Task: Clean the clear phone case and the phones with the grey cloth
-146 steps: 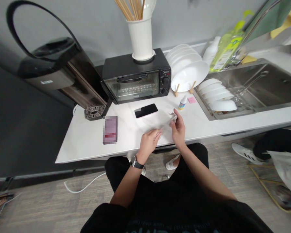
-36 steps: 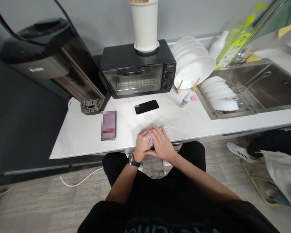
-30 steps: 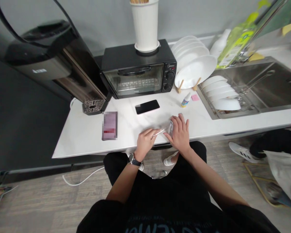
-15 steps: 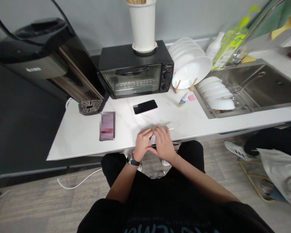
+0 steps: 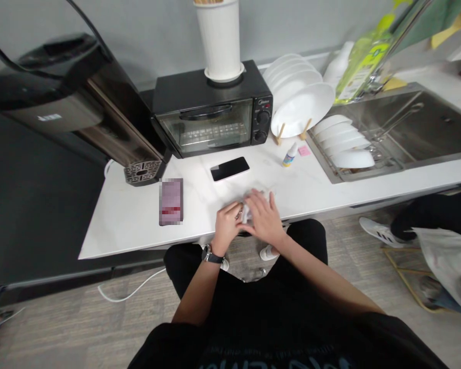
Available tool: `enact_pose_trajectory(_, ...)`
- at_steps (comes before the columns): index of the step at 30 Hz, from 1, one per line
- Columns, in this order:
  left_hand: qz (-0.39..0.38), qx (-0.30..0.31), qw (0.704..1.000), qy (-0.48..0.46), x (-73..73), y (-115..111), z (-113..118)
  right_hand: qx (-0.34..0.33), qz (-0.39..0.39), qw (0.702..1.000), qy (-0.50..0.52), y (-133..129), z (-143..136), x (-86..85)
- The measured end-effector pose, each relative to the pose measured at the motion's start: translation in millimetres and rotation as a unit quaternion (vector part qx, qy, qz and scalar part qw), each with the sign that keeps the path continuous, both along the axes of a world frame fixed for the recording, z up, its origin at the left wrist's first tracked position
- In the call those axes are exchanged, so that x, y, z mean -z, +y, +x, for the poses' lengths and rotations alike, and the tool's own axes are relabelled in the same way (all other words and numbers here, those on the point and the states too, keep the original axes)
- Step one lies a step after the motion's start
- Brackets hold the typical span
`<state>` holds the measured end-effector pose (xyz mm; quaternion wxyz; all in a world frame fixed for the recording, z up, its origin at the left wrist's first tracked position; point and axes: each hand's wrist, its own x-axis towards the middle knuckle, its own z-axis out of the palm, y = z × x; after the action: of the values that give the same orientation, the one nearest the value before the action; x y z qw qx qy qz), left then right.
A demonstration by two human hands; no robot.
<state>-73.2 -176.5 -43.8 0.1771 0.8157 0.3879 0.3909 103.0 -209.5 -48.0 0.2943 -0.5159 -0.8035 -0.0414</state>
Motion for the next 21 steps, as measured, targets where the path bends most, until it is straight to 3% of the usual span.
enact_pose_trajectory(3,-0.004,0.003,1.000,0.002,-0.1,-1,2,0.123,0.016,0.991,0.044,6,18,-3.1)
enact_pose_trajectory(4,-0.005,0.002,1.000,0.003,0.3,-1,3,0.127,0.022,0.990,0.048,6,19,-3.0)
enact_pose_trajectory(9,-0.003,-0.005,1.000,0.011,1.5,0,1,-0.044,0.022,0.998,-0.026,-4,5,1.9)
enact_pose_trajectory(14,-0.009,0.007,1.000,0.013,-0.9,-1,2,0.092,0.052,0.993,0.047,-3,16,2.8)
enact_pose_trajectory(18,-0.007,-0.004,1.000,0.010,0.7,-1,3,-0.033,0.033,0.999,-0.023,-6,15,2.0)
enact_pose_trajectory(19,-0.007,-0.005,1.000,0.010,0.9,-1,3,-0.039,0.025,0.998,-0.032,-6,15,2.0)
enact_pose_trajectory(21,-0.006,-0.001,1.000,0.009,0.5,-1,4,0.031,0.021,0.999,-0.011,-4,18,2.7)
